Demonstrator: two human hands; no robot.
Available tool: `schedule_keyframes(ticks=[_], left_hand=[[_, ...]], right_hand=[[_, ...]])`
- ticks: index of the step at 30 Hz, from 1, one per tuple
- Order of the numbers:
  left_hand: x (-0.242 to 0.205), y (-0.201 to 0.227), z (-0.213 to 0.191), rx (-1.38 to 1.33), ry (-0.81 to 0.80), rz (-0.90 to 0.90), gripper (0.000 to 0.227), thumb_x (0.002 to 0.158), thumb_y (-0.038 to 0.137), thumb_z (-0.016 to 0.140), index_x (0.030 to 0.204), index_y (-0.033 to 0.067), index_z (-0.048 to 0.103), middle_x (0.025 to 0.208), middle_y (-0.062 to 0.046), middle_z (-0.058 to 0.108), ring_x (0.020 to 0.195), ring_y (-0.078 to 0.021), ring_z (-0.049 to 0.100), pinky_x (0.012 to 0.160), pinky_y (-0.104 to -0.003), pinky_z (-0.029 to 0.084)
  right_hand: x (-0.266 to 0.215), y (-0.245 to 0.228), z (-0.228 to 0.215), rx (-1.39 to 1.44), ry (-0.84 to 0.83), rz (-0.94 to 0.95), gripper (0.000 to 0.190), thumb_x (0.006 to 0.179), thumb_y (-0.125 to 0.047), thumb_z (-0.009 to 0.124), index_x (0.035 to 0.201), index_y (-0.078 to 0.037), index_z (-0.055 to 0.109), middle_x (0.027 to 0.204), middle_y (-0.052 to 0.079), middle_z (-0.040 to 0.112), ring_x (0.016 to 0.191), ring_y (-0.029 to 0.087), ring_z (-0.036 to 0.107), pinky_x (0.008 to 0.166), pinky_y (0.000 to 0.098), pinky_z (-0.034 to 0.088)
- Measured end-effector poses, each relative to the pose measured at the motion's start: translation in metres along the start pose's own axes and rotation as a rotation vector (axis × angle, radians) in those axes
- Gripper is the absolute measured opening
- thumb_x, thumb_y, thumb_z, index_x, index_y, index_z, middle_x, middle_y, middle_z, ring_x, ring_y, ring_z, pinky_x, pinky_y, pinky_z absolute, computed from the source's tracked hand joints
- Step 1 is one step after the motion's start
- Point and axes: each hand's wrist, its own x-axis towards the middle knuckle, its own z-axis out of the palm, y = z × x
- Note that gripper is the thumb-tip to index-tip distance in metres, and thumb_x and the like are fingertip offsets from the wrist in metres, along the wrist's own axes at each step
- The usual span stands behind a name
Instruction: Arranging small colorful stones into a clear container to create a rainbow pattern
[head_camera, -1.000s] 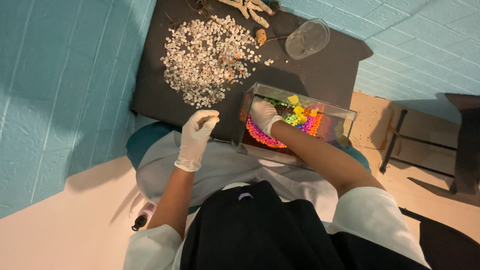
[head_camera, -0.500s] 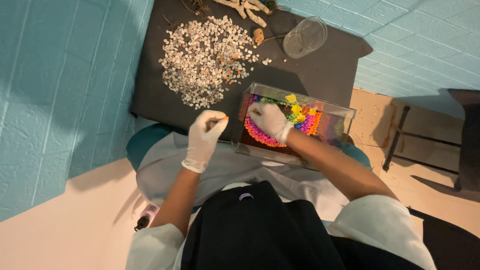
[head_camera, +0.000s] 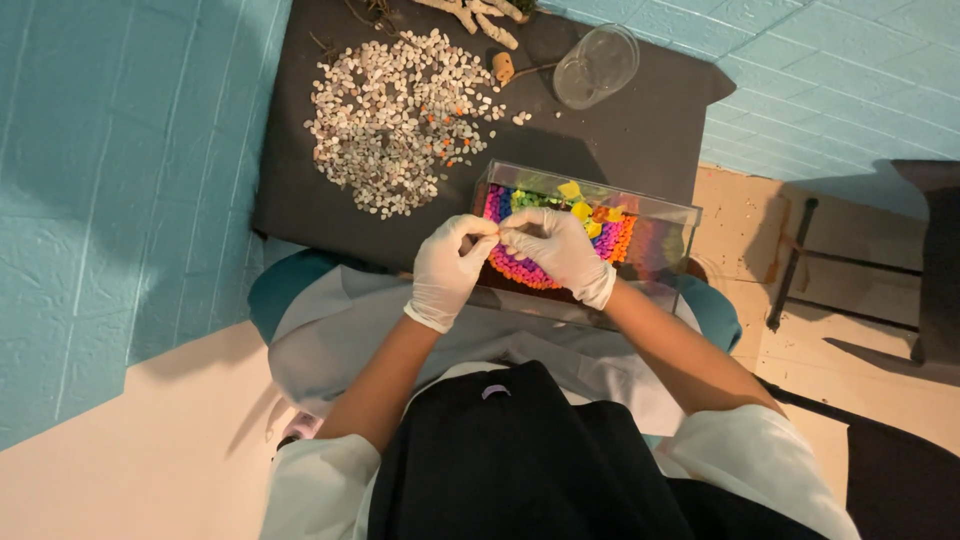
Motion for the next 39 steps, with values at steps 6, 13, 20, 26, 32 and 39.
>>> schedule_keyframes(ticks=[6,13,20,26,32,39], left_hand=[[-0.003,-0.001,-0.03,0.133,0.12,0.042,0.012,0.092,0.027,0.078,0.102,0.0237,0.073,0.093,0.002,0.074,0.077,-0.018,0.071,0.07,-0.03,0.057],[-0.004,-0.023,-0.066,0.071,0.134,-0.104,0.011,0.096,0.023,0.071,0.107,0.0202,0.072,0.097,-0.001,0.072,0.081,-0.019,0.07,0.075,-0.033,0.057],[-0.004,-0.028,-0.069,0.021,0.137,-0.169,0.013,0.096,0.026,0.071,0.107,0.0188,0.073,0.1,-0.002,0.073,0.08,-0.018,0.068,0.076,-0.032,0.056],[-0.005,-0.027,-0.07,0.011,0.122,-0.181,0.014,0.099,0.026,0.07,0.11,0.02,0.072,0.104,0.0,0.072,0.083,-0.0141,0.064,0.08,-0.03,0.056],[0.01,-0.038,-0.078,0.025,0.173,-0.182,0.014,0.101,0.027,0.066,0.113,0.0216,0.072,0.106,-0.002,0.072,0.088,-0.0172,0.066,0.081,-0.035,0.056],[0.091,-0.113,-0.036,0.068,0.262,0.029,0.013,0.093,0.009,0.072,0.105,0.0136,0.072,0.101,-0.011,0.072,0.098,-0.0316,0.069,0.087,-0.039,0.058]], right_hand=[[0.048,0.046,-0.001,-0.573,-0.126,-0.062,0.02,0.089,-0.021,0.079,0.107,-0.012,0.079,0.101,0.012,0.078,0.093,0.028,0.076,0.08,0.0413,0.062],[0.124,0.13,0.011,-1.048,-0.206,-0.023,0.032,0.091,-0.044,0.067,0.102,-0.016,0.078,0.099,0.006,0.079,0.097,0.031,0.075,0.083,0.0447,0.062],[0.12,0.128,0.025,-1.026,-0.094,0.043,0.036,0.089,-0.042,0.067,0.101,-0.009,0.074,0.095,0.014,0.079,0.097,0.037,0.075,0.08,0.0489,0.061],[0.099,0.087,0.019,-0.992,-0.142,-0.044,0.035,0.094,-0.038,0.064,0.101,-0.005,0.074,0.101,0.019,0.076,0.101,0.042,0.072,0.085,0.0546,0.058],[0.003,-0.008,-0.004,-0.929,-0.179,-0.091,0.034,0.1,-0.04,0.061,0.105,-0.011,0.077,0.105,0.018,0.076,0.105,0.04,0.07,0.086,0.0519,0.056],[-0.091,0.038,-0.074,-1.056,0.199,-0.056,0.02,0.093,-0.045,0.071,0.102,-0.029,0.08,0.098,0.0,0.079,0.098,0.027,0.073,0.082,0.0408,0.059]])
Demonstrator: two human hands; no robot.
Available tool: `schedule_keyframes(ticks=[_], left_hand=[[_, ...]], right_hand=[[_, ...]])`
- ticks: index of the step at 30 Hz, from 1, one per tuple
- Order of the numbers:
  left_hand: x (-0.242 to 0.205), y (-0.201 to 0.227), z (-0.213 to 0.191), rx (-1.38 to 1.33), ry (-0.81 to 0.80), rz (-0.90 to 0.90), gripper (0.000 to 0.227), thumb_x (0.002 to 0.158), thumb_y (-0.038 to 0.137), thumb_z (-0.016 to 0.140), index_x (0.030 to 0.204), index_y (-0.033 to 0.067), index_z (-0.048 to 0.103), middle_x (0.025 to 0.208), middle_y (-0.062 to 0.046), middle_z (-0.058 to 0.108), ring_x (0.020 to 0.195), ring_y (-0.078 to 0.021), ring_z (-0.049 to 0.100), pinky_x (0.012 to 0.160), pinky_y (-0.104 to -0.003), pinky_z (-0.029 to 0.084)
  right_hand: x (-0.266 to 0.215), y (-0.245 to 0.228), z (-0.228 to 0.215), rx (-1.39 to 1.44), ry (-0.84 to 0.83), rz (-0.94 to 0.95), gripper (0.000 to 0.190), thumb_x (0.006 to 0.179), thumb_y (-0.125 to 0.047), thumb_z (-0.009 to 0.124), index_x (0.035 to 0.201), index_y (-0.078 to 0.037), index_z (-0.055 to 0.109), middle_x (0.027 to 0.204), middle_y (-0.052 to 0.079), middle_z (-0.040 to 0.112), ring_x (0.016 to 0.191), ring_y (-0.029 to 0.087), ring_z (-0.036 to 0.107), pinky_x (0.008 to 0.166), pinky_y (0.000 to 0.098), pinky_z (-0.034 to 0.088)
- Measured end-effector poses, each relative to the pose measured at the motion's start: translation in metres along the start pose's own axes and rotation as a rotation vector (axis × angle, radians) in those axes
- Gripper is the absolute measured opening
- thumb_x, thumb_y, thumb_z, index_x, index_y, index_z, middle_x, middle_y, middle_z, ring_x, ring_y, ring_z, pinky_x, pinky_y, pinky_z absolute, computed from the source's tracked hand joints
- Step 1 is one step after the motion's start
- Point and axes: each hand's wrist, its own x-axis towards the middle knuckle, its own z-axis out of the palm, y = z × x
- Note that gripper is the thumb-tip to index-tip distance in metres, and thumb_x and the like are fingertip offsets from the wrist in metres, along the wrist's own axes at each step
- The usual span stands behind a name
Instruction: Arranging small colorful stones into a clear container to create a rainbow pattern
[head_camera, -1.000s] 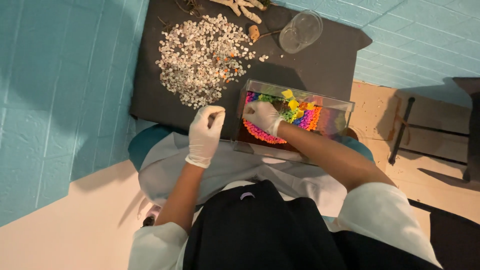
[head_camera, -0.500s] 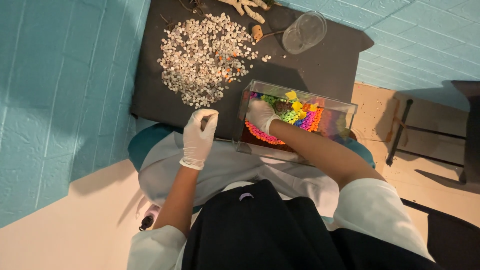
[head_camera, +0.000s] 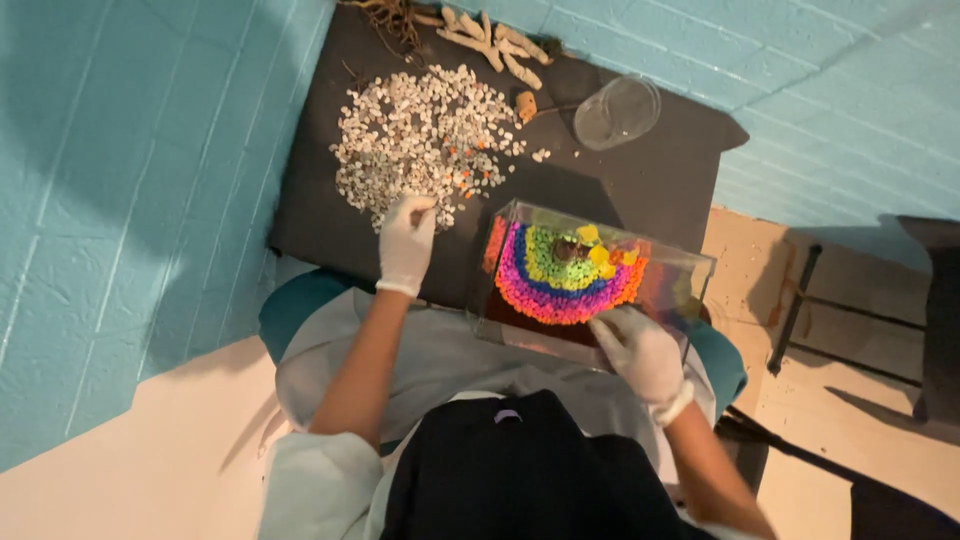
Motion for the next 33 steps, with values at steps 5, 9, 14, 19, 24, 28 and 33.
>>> schedule_keyframes(ticks=[5,9,14,19,24,28,33], left_hand=[[0.066,-0.02,0.049,0.17,-0.009,0.127,0.01,0.093,0.014,0.073,0.102,0.0094,0.073,0.1,-0.018,0.072,0.1,-0.0381,0.068,0.092,-0.048,0.054],[0.122,-0.047,0.085,0.354,-0.145,-0.179,0.015,0.1,0.024,0.064,0.109,0.0267,0.076,0.098,-0.002,0.078,0.085,-0.0227,0.077,0.069,-0.035,0.066],[0.144,-0.101,0.12,0.866,-0.126,0.17,0.009,0.092,0.029,0.069,0.096,0.0307,0.077,0.089,0.0,0.075,0.093,-0.0261,0.075,0.078,-0.048,0.061],[0.14,-0.125,0.12,1.055,-0.086,0.457,0.011,0.09,0.021,0.069,0.093,0.0294,0.077,0.077,0.001,0.072,0.077,-0.0234,0.074,0.065,-0.043,0.061],[0.145,-0.123,0.113,1.124,-0.304,0.348,0.016,0.094,0.018,0.066,0.107,0.0244,0.073,0.088,-0.002,0.079,0.087,-0.0288,0.078,0.077,-0.046,0.062],[0.11,-0.023,0.069,0.901,0.069,0.561,0.003,0.092,0.02,0.073,0.094,0.0164,0.074,0.071,-0.004,0.066,0.068,-0.0259,0.072,0.056,-0.039,0.058],[0.036,0.078,0.025,0.229,-0.021,0.411,0.011,0.094,0.006,0.076,0.097,0.0152,0.071,0.086,-0.007,0.071,0.072,-0.0303,0.07,0.066,-0.039,0.055]], right_hand=[[-0.008,0.031,0.027,-0.097,0.381,0.013,0.012,0.095,-0.044,0.073,0.101,-0.035,0.078,0.088,-0.003,0.074,0.086,0.024,0.074,0.074,0.0399,0.061],[-0.006,0.018,0.019,-0.045,0.484,-0.015,0.01,0.092,-0.037,0.078,0.092,-0.027,0.079,0.079,0.002,0.073,0.08,0.029,0.073,0.069,0.0417,0.059],[-0.008,0.014,0.016,0.004,0.523,-0.056,0.003,0.088,-0.029,0.081,0.088,-0.027,0.079,0.077,0.0,0.072,0.079,0.026,0.073,0.068,0.0385,0.058],[-0.007,0.011,0.015,-0.022,0.536,-0.061,0.005,0.087,-0.028,0.082,0.086,-0.028,0.077,0.074,-0.003,0.07,0.074,0.024,0.072,0.066,0.0368,0.057],[-0.01,0.012,0.009,-0.007,0.526,-0.103,0.005,0.09,-0.023,0.081,0.087,-0.022,0.077,0.075,0.003,0.069,0.072,0.03,0.071,0.063,0.0396,0.057],[-0.011,0.015,0.009,0.001,0.527,-0.114,0.006,0.091,-0.02,0.081,0.088,-0.02,0.076,0.076,0.003,0.068,0.074,0.03,0.071,0.064,0.0388,0.056],[-0.003,-0.014,-0.021,0.299,0.452,-0.037,0.004,0.091,-0.014,0.081,0.089,-0.015,0.078,0.078,0.01,0.072,0.078,0.035,0.072,0.068,0.0419,0.056]])
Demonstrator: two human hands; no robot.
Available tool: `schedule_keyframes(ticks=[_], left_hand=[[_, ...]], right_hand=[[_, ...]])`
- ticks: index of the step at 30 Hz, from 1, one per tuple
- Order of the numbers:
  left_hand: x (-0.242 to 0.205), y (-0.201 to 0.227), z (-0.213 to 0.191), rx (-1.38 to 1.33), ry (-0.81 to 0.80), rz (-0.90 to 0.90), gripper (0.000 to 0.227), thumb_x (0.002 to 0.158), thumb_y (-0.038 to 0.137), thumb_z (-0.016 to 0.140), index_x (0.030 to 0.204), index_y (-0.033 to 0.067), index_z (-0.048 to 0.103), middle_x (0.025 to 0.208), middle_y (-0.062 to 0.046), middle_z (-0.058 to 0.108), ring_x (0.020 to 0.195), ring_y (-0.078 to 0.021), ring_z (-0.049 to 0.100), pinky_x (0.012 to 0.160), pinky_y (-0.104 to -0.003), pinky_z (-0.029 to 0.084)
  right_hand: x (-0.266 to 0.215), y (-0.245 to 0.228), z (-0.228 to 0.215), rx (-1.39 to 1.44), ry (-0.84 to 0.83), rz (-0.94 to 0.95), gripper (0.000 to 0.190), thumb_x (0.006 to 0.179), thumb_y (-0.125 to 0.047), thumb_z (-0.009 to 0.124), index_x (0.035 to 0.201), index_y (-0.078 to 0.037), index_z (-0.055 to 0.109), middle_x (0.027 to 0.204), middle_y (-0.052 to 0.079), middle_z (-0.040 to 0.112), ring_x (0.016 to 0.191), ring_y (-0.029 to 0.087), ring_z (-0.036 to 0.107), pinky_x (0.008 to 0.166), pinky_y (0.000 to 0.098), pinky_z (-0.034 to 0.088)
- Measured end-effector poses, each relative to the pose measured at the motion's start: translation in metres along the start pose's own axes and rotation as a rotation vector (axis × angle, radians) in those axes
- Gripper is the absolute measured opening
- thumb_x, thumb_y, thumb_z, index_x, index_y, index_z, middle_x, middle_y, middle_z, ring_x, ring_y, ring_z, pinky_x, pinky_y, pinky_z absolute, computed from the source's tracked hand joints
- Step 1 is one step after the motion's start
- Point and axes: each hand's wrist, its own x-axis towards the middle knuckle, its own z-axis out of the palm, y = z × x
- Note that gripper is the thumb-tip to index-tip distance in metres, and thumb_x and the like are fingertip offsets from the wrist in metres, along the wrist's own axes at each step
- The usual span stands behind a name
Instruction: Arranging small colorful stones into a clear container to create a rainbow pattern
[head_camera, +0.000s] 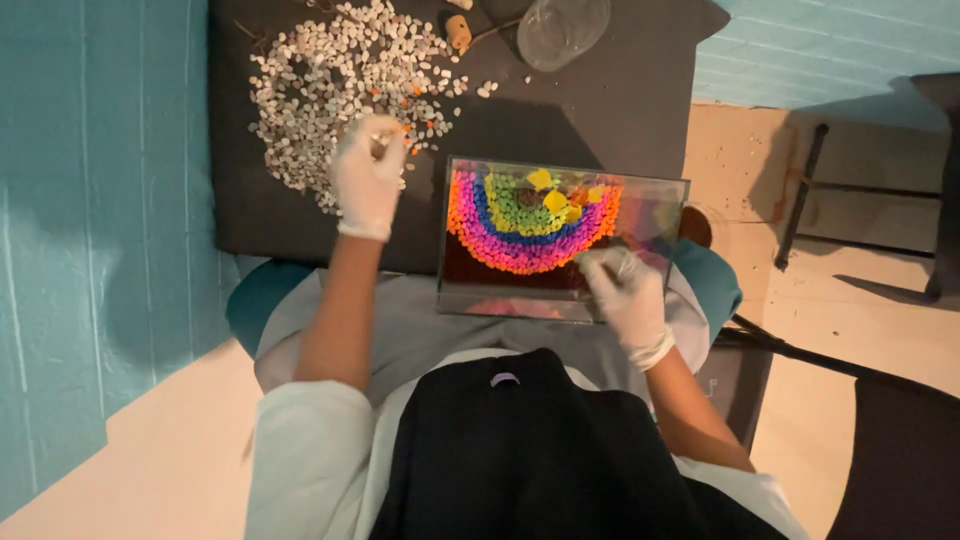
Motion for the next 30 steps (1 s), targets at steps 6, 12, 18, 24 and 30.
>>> schedule_keyframes(ticks=[6,12,18,24,30], left_hand=[[-0.05,0.124,-0.041,-0.404,-0.122,-0.043,0.011,0.093,0.011,0.078,0.099,0.02,0.077,0.094,0.001,0.075,0.065,-0.0199,0.068,0.059,-0.031,0.056],[-0.05,0.168,-0.043,-0.454,-0.034,0.229,0.02,0.086,0.004,0.083,0.099,0.0181,0.078,0.098,0.002,0.076,0.068,-0.0183,0.068,0.064,-0.026,0.058],[-0.048,0.181,-0.028,-0.449,-0.021,0.344,0.017,0.087,0.007,0.081,0.096,0.0214,0.077,0.095,0.006,0.075,0.067,-0.0142,0.066,0.06,-0.024,0.058],[-0.058,0.16,-0.045,-0.399,-0.105,0.245,0.018,0.089,0.016,0.083,0.105,0.0219,0.076,0.097,0.005,0.076,0.074,-0.0172,0.071,0.065,-0.027,0.06],[-0.077,0.097,-0.086,-0.236,-0.191,-0.129,0.018,0.1,0.017,0.072,0.117,0.0112,0.069,0.105,-0.015,0.073,0.08,-0.0328,0.073,0.066,-0.041,0.056]], right_hand=[[0.051,-0.069,-0.015,0.43,-0.182,0.167,0.009,0.092,-0.013,0.08,0.1,-0.01,0.08,0.088,0.012,0.077,0.086,0.018,0.074,0.076,0.0377,0.06],[0.082,-0.081,-0.026,0.872,-0.493,0.224,0.026,0.088,-0.004,0.082,0.111,0.001,0.072,0.095,0.015,0.073,0.084,0.017,0.075,0.072,0.0258,0.065],[0.085,-0.068,-0.052,0.873,-0.51,0.286,0.026,0.084,-0.003,0.085,0.106,0.0,0.072,0.094,0.015,0.075,0.085,0.019,0.078,0.074,0.0272,0.066],[0.086,-0.071,-0.056,0.798,-0.636,0.318,0.024,0.086,-0.005,0.082,0.108,-0.001,0.074,0.09,0.015,0.074,0.084,0.02,0.077,0.075,0.0297,0.066],[0.068,-0.074,-0.004,0.473,-0.692,0.086,0.018,0.087,-0.007,0.082,0.104,-0.009,0.079,0.087,0.014,0.076,0.083,0.022,0.076,0.076,0.0336,0.061]])
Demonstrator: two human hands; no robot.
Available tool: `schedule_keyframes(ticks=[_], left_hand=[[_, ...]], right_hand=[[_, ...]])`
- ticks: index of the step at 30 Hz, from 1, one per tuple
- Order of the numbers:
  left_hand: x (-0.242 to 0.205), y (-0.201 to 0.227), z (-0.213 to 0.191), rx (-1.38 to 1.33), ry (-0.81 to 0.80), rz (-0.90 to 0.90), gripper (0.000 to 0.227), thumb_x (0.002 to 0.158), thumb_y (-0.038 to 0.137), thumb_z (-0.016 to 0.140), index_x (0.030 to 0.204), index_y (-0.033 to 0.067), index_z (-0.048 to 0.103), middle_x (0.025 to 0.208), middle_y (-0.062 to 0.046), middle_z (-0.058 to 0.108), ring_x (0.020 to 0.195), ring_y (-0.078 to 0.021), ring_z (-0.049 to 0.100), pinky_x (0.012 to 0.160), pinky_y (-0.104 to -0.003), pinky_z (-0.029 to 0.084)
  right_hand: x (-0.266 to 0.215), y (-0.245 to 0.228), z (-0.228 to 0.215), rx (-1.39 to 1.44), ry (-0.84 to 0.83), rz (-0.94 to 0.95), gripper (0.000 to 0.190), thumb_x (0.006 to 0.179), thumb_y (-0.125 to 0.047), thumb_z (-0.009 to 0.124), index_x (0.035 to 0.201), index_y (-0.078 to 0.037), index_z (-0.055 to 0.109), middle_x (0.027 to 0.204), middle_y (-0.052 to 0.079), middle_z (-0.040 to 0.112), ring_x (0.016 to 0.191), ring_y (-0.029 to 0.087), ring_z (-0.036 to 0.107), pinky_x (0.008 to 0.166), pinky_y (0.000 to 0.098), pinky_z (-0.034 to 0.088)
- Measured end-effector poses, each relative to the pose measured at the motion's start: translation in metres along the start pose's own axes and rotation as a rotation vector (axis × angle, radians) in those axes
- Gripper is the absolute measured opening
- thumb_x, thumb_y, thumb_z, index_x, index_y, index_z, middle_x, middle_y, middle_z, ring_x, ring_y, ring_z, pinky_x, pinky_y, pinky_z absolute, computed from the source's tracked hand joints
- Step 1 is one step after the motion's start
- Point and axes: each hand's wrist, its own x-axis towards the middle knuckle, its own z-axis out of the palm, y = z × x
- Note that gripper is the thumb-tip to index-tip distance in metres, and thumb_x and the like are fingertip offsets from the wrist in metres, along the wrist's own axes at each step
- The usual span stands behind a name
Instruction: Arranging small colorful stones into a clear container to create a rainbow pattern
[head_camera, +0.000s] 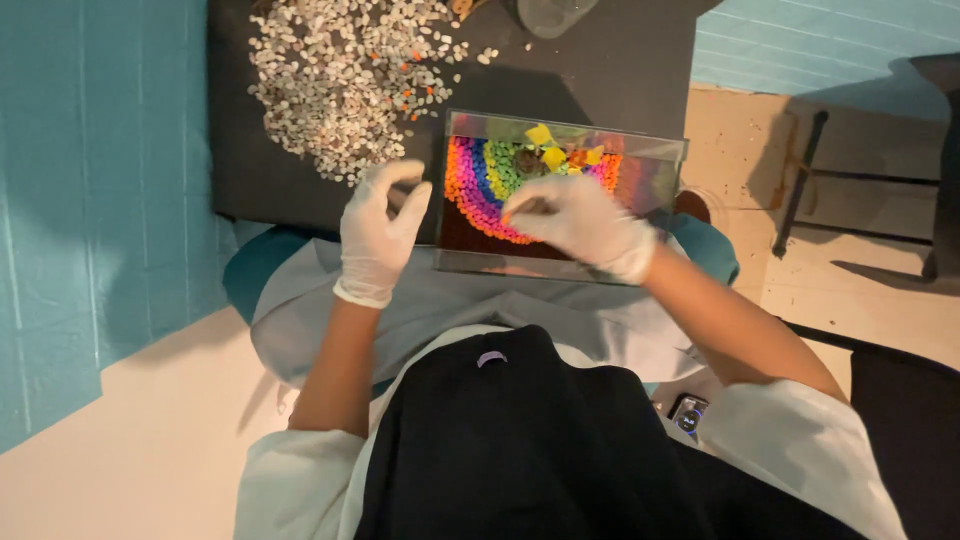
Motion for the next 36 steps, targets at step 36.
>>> schedule_keyframes(ticks=[36], left_hand=[[-0.032,-0.039,-0.007,0.076,-0.065,-0.307,0.016,0.093,0.024,0.08,0.109,0.0214,0.077,0.101,0.001,0.077,0.08,-0.0163,0.073,0.065,-0.027,0.061]], right_hand=[[0.136,0.157,0.101,-0.515,-0.158,-0.012,0.013,0.091,-0.016,0.066,0.088,-0.005,0.072,0.089,0.013,0.074,0.088,0.035,0.072,0.071,0.0442,0.059]])
